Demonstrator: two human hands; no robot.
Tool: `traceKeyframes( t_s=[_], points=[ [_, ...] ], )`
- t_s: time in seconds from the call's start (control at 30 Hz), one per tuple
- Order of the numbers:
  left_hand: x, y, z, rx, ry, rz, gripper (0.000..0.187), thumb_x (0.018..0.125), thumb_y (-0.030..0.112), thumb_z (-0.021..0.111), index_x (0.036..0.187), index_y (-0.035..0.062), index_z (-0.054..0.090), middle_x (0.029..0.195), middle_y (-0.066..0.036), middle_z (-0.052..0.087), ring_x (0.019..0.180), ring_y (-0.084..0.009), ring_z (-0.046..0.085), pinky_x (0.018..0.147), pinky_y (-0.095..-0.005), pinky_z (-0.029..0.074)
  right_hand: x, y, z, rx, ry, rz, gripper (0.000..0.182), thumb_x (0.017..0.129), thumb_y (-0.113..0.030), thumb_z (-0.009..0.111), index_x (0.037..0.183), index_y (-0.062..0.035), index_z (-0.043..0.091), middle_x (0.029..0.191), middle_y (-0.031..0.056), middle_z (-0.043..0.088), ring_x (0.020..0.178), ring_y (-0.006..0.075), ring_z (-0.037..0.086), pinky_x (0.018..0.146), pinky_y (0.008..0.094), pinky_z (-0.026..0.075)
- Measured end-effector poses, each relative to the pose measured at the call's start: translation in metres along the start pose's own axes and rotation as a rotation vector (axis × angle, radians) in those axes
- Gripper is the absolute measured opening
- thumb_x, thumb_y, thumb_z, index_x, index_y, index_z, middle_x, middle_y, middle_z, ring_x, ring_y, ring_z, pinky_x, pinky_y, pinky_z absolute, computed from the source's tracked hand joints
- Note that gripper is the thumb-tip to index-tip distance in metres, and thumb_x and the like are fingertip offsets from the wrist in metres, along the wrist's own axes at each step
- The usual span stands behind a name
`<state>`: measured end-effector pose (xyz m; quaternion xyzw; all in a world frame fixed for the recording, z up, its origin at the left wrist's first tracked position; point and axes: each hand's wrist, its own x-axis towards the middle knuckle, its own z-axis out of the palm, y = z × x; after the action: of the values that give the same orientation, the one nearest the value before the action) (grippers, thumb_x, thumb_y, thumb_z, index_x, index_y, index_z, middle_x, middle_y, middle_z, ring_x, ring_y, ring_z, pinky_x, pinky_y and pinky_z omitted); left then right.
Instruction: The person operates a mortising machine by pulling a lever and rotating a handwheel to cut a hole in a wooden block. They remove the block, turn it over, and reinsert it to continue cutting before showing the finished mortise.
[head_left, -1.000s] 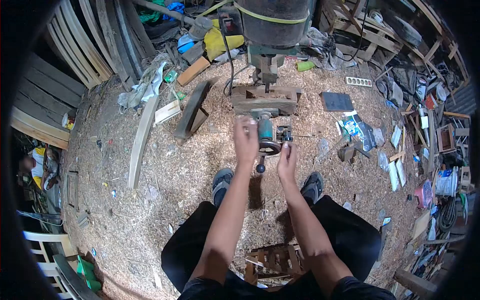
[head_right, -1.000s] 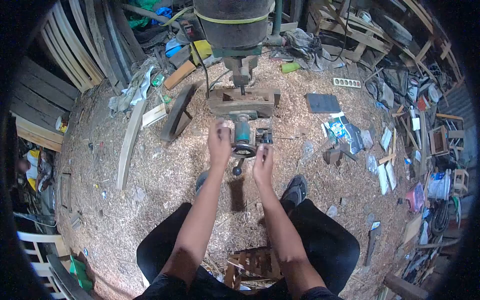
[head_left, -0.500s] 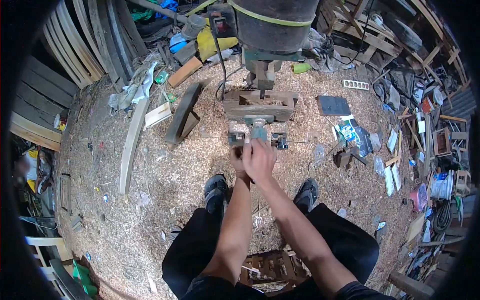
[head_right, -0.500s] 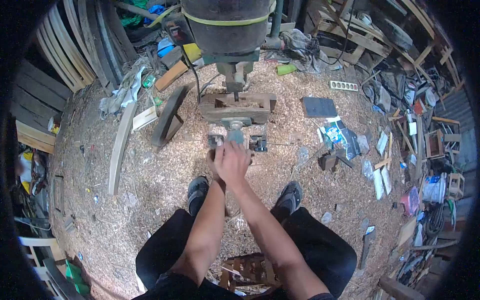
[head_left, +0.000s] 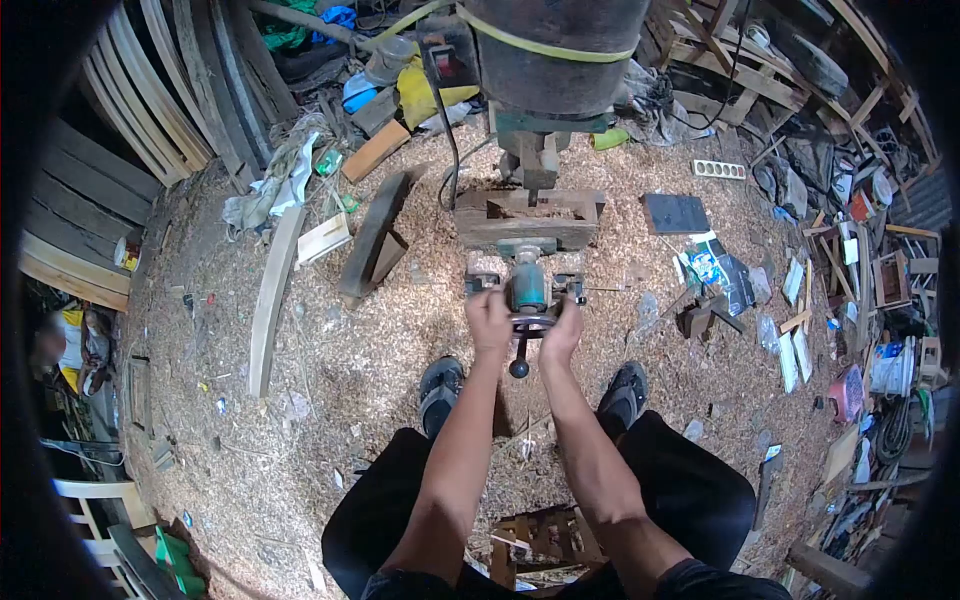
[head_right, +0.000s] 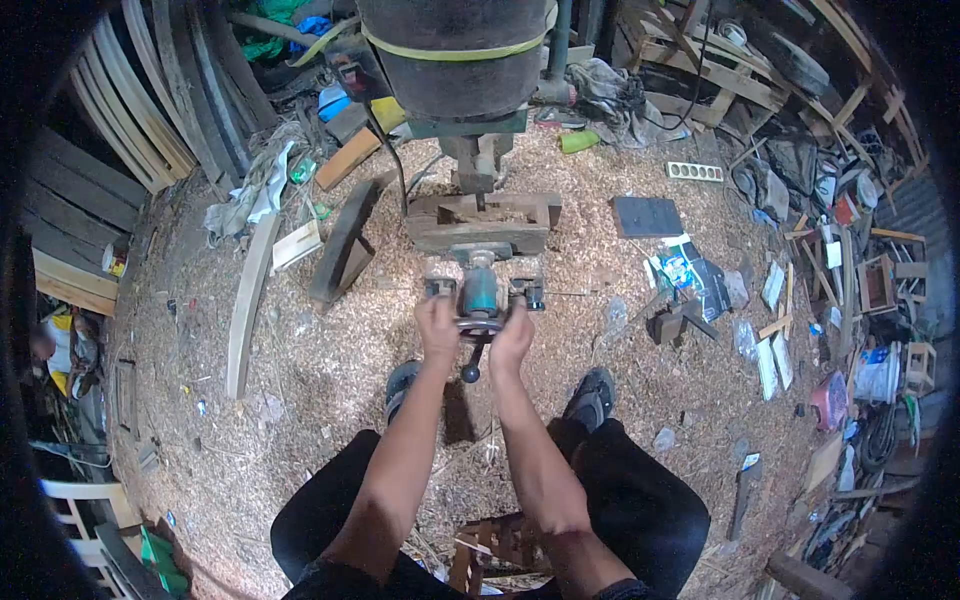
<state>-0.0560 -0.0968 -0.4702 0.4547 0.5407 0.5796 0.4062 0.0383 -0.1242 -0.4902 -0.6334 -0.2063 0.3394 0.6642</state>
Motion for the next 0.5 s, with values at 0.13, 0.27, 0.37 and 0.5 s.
traceKeyframes(
  t_s=[0.13,0.27,0.37,0.5],
  points=[
    [-0.003,-0.071,0.001,-0.708,0.195,-0.283,0.035,0.088,0.021,0.047,0.056,0.0096,0.038,0.056,-0.002,0.036,0.056,-0.0142,0.037,0.062,-0.0289,0.036,-0.014,-0.052,0.019,-0.685,-0.062,-0.457,0.035,0.093,-0.020,0.051,0.066,0.0006,0.055,0.063,0.0195,0.056,0.062,0.0344,0.056,0.059,0.0439,0.042],
    [-0.011,-0.061,-0.010,-0.442,0.129,-0.251,0.041,0.093,0.027,0.047,0.058,0.0061,0.042,0.057,-0.002,0.041,0.057,-0.0145,0.041,0.062,-0.0278,0.037,-0.015,-0.051,0.014,-0.607,-0.067,-0.565,0.033,0.092,-0.019,0.050,0.067,0.0005,0.058,0.066,0.0234,0.058,0.065,0.0434,0.056,0.059,0.0479,0.041],
    [-0.012,-0.016,-0.013,-0.065,0.016,-0.066,0.046,0.096,0.032,0.047,0.062,0.0017,0.048,0.059,-0.004,0.047,0.056,-0.0159,0.045,0.058,-0.0302,0.039,-0.010,-0.033,0.008,-0.430,-0.052,-0.532,0.034,0.094,-0.017,0.049,0.065,0.0006,0.051,0.061,0.0171,0.053,0.057,0.0332,0.052,0.055,0.0440,0.039],
    [0.001,0.064,0.016,0.442,-0.237,0.219,0.044,0.093,0.034,0.054,0.070,-0.0026,0.063,0.064,-0.019,0.062,0.059,-0.0306,0.062,0.057,-0.0399,0.047,-0.004,-0.024,-0.009,0.075,-0.186,-0.116,0.052,0.103,-0.037,0.038,0.063,-0.0057,0.050,0.060,-0.0009,0.049,0.057,0.0111,0.047,0.052,0.0310,0.036]
  ],
)
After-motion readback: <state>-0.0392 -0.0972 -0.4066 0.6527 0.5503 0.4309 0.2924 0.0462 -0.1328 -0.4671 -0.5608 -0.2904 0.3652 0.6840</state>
